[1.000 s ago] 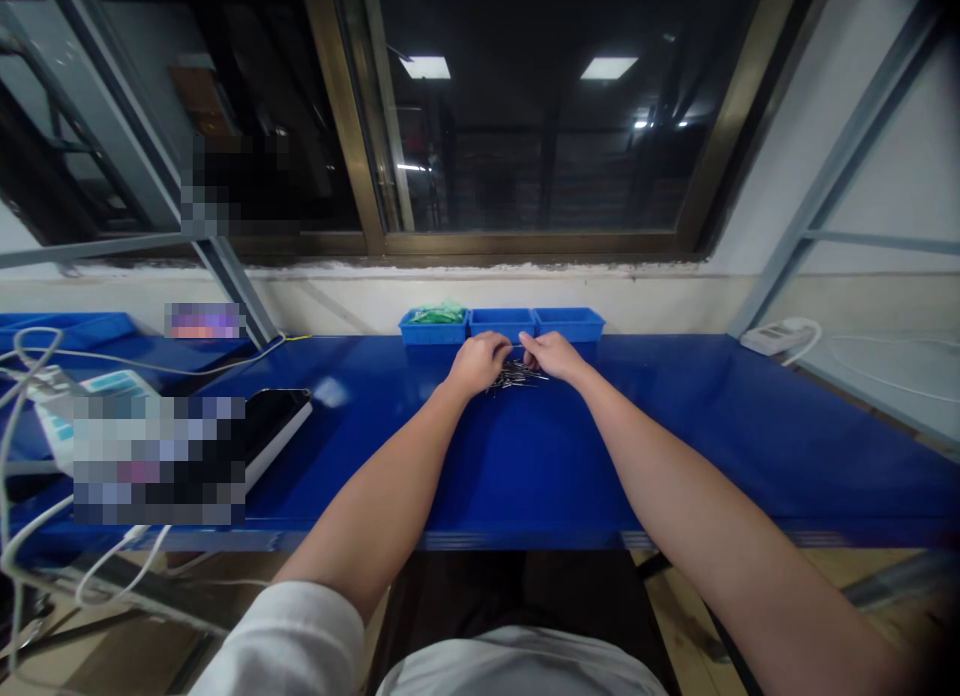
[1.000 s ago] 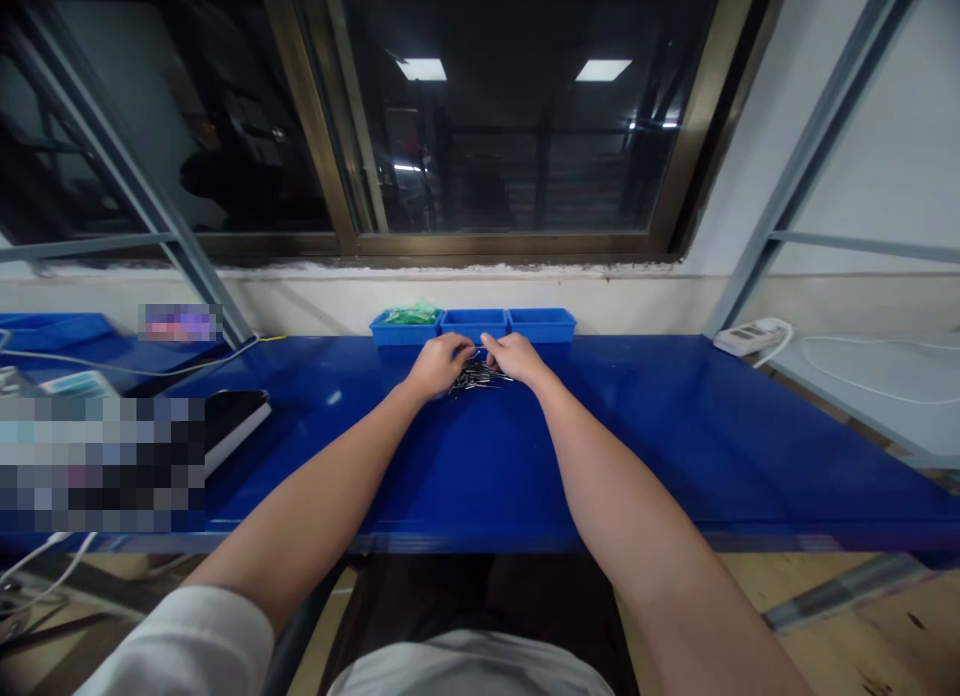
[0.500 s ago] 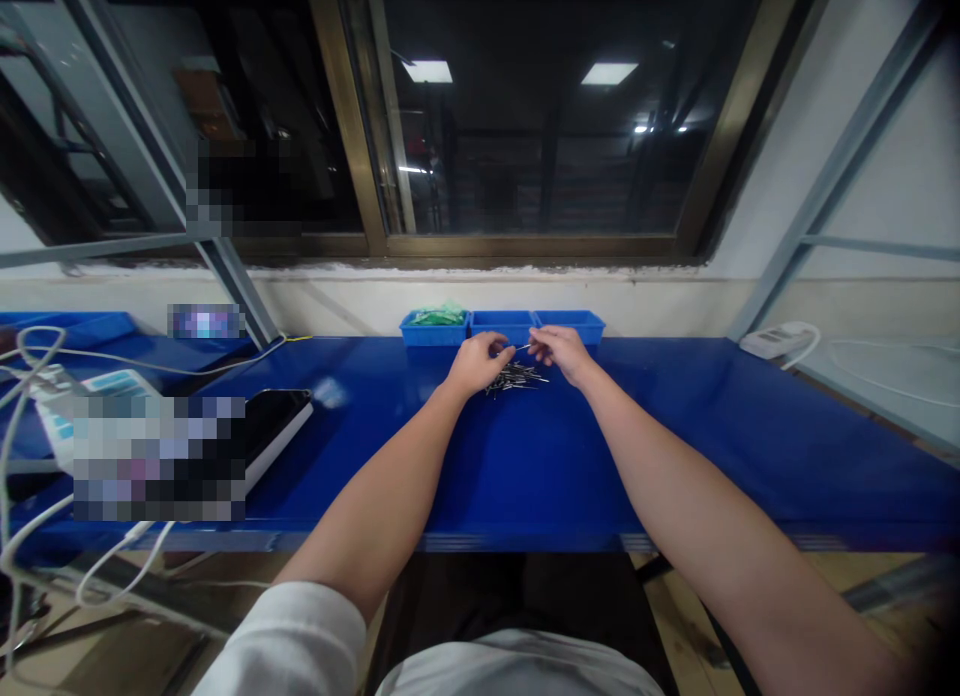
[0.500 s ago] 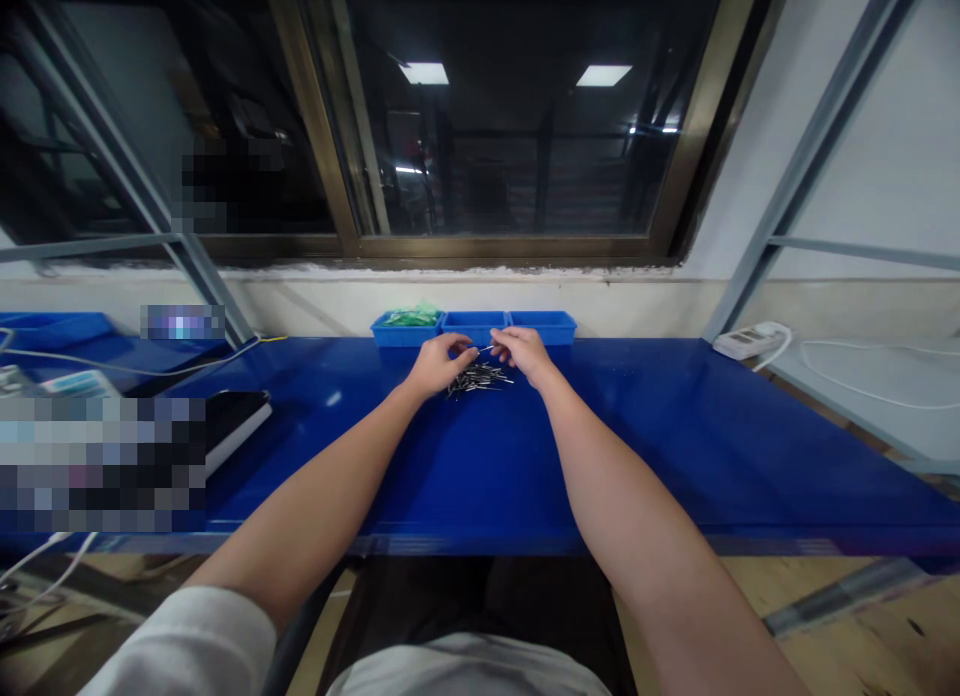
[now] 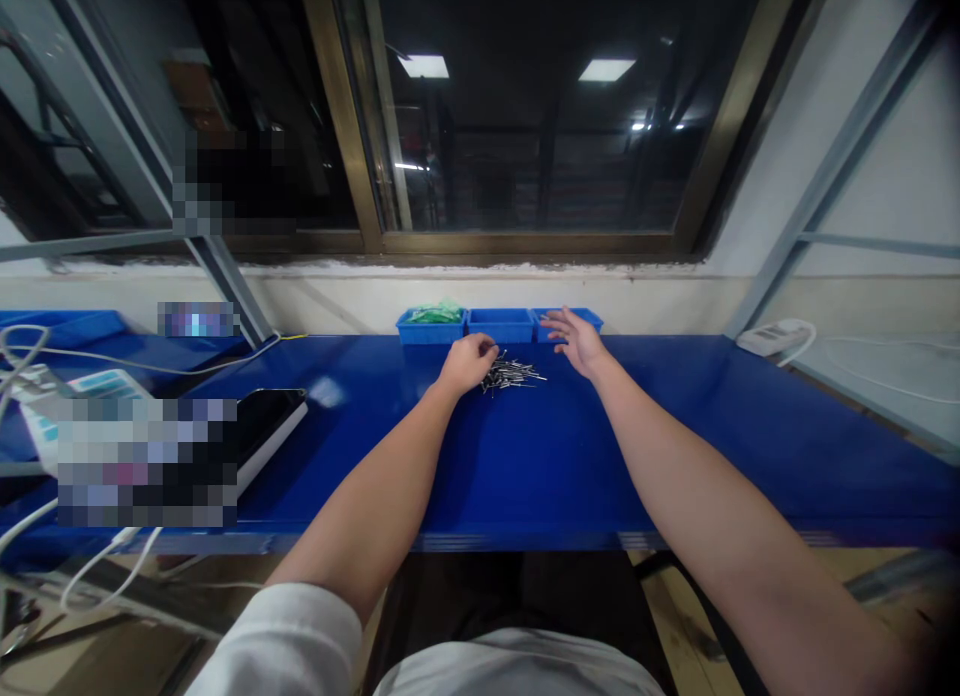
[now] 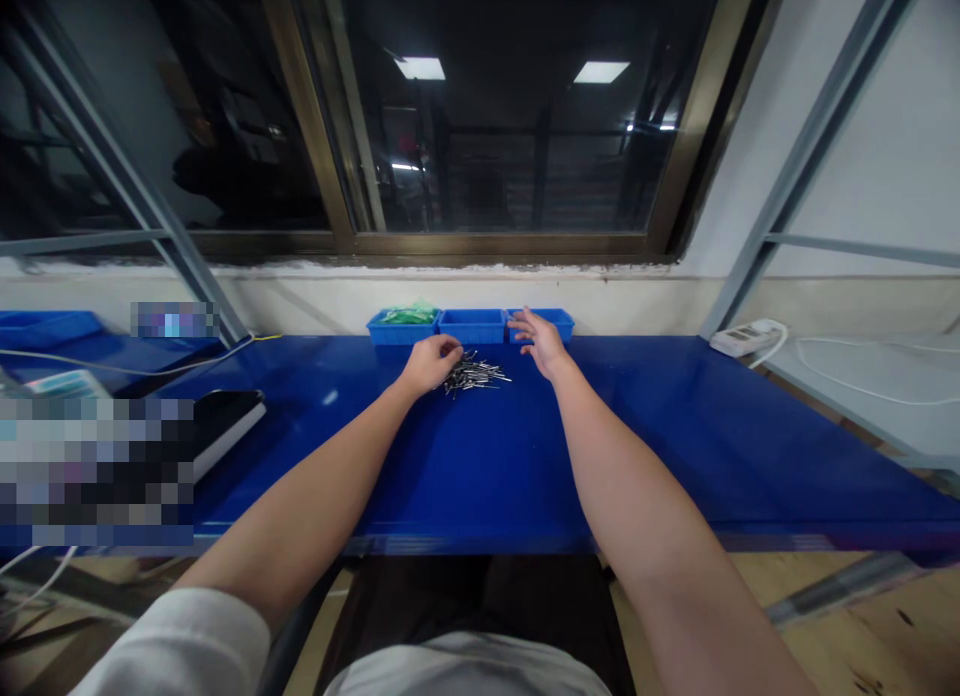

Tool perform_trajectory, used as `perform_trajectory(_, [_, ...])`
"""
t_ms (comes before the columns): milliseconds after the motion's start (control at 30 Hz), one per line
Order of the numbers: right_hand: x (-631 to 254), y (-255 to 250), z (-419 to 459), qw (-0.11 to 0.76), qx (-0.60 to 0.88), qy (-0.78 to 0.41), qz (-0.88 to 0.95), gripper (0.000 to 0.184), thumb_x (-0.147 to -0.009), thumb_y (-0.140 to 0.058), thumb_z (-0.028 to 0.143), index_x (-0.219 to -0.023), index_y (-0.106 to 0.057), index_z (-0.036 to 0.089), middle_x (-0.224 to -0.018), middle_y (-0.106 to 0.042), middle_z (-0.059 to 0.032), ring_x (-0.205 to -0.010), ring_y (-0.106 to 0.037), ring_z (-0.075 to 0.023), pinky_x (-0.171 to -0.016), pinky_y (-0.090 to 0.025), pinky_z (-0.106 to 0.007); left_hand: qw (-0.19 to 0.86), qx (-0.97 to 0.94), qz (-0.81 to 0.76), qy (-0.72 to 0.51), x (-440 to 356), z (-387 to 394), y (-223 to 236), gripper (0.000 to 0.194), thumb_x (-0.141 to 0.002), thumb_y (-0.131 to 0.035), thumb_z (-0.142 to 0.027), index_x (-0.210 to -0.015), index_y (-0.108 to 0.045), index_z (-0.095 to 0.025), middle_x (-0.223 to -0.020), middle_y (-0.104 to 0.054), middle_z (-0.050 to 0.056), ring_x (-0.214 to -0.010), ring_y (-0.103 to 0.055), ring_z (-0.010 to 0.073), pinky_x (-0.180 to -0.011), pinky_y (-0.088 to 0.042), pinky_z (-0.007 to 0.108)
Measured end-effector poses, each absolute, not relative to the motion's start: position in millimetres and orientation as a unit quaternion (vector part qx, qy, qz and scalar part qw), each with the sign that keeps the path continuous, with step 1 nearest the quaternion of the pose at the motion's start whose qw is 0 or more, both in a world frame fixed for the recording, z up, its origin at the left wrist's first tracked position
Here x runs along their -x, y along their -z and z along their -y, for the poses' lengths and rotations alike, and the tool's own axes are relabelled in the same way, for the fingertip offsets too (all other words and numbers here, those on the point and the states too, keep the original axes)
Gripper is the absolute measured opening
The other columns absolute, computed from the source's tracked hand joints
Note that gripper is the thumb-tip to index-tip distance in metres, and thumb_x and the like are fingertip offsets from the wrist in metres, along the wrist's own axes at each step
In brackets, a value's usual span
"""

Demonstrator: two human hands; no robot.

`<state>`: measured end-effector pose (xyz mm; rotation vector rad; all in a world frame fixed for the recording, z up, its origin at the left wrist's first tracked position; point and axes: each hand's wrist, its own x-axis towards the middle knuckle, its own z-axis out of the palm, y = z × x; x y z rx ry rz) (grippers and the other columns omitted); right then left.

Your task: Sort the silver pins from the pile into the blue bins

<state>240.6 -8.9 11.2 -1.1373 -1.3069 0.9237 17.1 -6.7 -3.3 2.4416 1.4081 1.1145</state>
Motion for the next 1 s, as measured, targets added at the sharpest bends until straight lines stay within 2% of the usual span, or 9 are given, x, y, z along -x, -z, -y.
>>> perform_trajectory(100, [-252.3,-11.4,7.9,0.590,0.487,-0.359,0.535,0.056,-0.086,-0.021,0.052,-0.130,-0.035,0.021,-0.127,-0.049,-0.0090,-0.091,-0.056,-0.0156,-0.059,-0.046,-0.023,0.056,-0.809,-0.458,-0.364,-15.2,3.5,5.7,0.022,-0.079,-0.046,-0.030,-0.086,-0.063,-0.018,-0.085,-0.066,0.004,-0.079,-0.060,0.0172,-0.073,-0.045,0.027])
perform_trajectory(167, [-257.4,-9.5,7.2,0.575,0.504,-0.356,0.537,0.058,-0.087,-0.019,0.051,-0.133,-0.029,0.018,-0.127,-0.050,-0.0113,-0.092,-0.057,-0.0159,-0.060,-0.046,-0.023,0.059,-0.813,-0.456,-0.358,-14.5,1.5,7.2,0.023,-0.079,-0.046,-0.031,-0.087,-0.062,-0.018,-0.085,-0.066,0.004,-0.079,-0.060,0.0174,-0.074,-0.045,0.027])
perform_trajectory(267, [-256.2,-4.8,6.7,0.498,0.567,-0.321,0.572,0.056,-0.086,-0.026,0.051,-0.123,-0.045,0.013,-0.107,-0.062,-0.0132,-0.081,-0.060,-0.0164,-0.060,-0.045,-0.024,0.069,-0.819,-0.459,-0.337,-14.4,1.3,8.5,0.029,-0.080,-0.046,-0.037,-0.093,-0.061,-0.017,-0.090,-0.066,0.005,-0.082,-0.060,0.0180,-0.076,-0.045,0.028])
perform_trajectory(367, [-245.4,-1.0,9.3,0.403,0.623,-0.206,0.638,0.038,-0.076,-0.052,0.044,-0.095,-0.065,0.014,-0.092,-0.067,-0.0099,-0.079,-0.060,-0.0166,-0.070,-0.044,-0.026,0.071,-0.838,-0.453,-0.295,-14.5,5.1,9.5,0.047,-0.077,-0.046,-0.052,-0.105,-0.058,-0.016,-0.105,-0.062,0.008,-0.096,-0.057,0.0214,-0.085,-0.043,0.030])
perform_trajectory(467, [-232.5,0.4,14.0,0.306,0.618,-0.157,0.707,0.028,-0.064,-0.066,0.037,-0.083,-0.068,0.017,-0.088,-0.068,-0.0061,-0.082,-0.060,-0.0174,-0.075,-0.043,-0.026,0.074,-0.865,-0.447,-0.217,-14.9,9.9,11.1,0.073,-0.068,-0.047,-0.067,-0.121,-0.049,-0.017,-0.127,-0.048,0.011,-0.116,-0.044,0.0274,-0.096,-0.035,0.035])
perform_trajectory(567, [-224.3,1.3,16.7,0.247,0.608,-0.160,0.737,0.023,-0.063,-0.067,0.036,-0.079,-0.068,0.019,-0.083,-0.068,-0.0038,-0.077,-0.060,-0.0166,-0.070,-0.043,-0.025,0.082,-0.872,-0.462,-0.139,-16.1,13.5,12.7,0.092,-0.061,-0.045,-0.075,-0.133,-0.034,-0.019,-0.141,-0.029,0.012,-0.129,-0.025,0.0314,-0.102,-0.025,0.041])
perform_trajectory(700, [-220.5,3.9,15.8,0.234,0.598,-0.150,0.752,0.017,-0.068,-0.063,0.033,-0.077,-0.067,0.020,-0.080,-0.067,-0.0022,-0.073,-0.059,-0.0144,-0.065,-0.042,-0.023,0.080,-0.872,-0.473,-0.096,-19.2,16.7,12.7,0.098,-0.061,-0.038,-0.078,-0.137,-0.025,-0.018,-0.144,-0.019,0.012,-0.132,-0.016,0.0304,-0.105,-0.017,0.042])
perform_trajectory(867, [-218.5,6.1,14.9,0.232,0.578,-0.142,0.769,0.021,-0.070,-0.060,0.032,-0.086,-0.067,0.020,-0.081,-0.066,-0.0026,-0.070,-0.057,-0.0129,-0.065,-0.041,-0.023,0.072,-0.871,-0.477,-0.096,-22.3,19.5,10.9,0.099,-0.064,-0.028,-0.081,-0.137,-0.025,-0.015,-0.143,-0.020,0.015,-0.131,-0.018,0.0297,-0.105,-0.016,0.041])
perform_trajectory(1000, [-219.0,7.4,13.8,0.229,0.563,-0.151,0.780,0.022,-0.071,-0.060,0.032,-0.087,-0.066,0.018,-0.081,-0.066,-0.0035,-0.070,-0.056,-0.0129,-0.065,-0.040,-0.023,0.071,-0.869,-0.479,-0.099,-23.3,20.4,10.3,0.099,-0.064,-0.027,-0.081,-0.137,-0.027,-0.013,-0.143,-0.022,0.015,-0.131,-0.019,0.0300,-0.104,-0.018,0.040])
